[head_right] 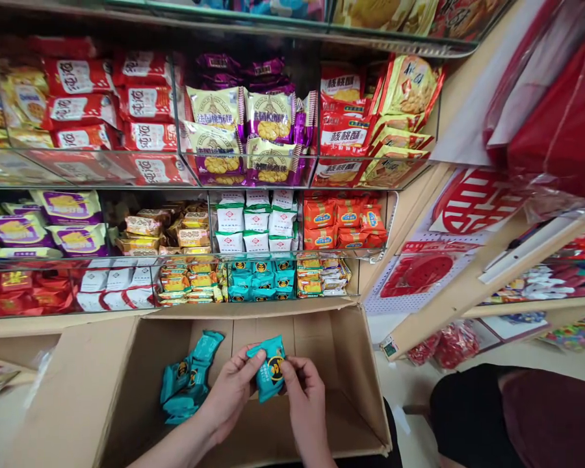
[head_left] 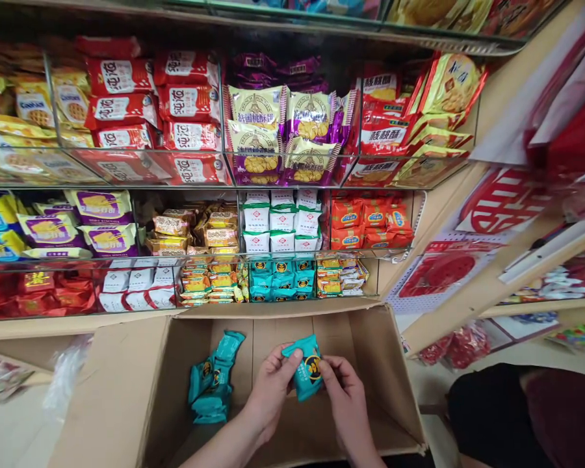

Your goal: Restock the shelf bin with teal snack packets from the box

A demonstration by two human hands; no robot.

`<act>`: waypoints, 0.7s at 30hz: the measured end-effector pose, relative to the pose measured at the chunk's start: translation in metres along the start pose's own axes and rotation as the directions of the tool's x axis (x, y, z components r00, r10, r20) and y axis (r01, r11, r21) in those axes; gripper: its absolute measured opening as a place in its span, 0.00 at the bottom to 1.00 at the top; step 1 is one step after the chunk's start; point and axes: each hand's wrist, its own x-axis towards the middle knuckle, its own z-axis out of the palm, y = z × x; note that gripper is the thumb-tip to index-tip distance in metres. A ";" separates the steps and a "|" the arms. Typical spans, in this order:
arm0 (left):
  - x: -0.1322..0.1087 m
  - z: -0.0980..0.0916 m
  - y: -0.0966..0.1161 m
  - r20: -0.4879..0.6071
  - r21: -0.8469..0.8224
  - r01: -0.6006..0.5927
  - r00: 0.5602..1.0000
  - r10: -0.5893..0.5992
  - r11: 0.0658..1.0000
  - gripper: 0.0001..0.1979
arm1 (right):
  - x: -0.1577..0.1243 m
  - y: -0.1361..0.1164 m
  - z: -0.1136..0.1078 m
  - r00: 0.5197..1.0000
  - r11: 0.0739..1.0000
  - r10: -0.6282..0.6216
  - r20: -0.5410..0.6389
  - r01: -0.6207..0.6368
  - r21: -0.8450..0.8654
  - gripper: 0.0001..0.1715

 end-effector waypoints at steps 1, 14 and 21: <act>-0.001 0.000 0.000 -0.007 -0.007 -0.018 1.000 0.018 1.000 0.12 | -0.001 0.002 0.001 1.000 0.999 0.009 0.011 -0.009 0.035 0.12; -0.009 -0.001 -0.006 0.064 0.052 -0.095 0.994 0.092 0.994 0.12 | -0.007 0.030 0.010 0.986 0.880 0.136 0.100 -0.166 0.446 0.13; -0.009 -0.013 0.003 0.140 0.379 -0.217 0.974 0.176 0.900 0.11 | -0.004 0.026 -0.002 0.989 0.949 0.136 0.049 -0.144 0.280 0.16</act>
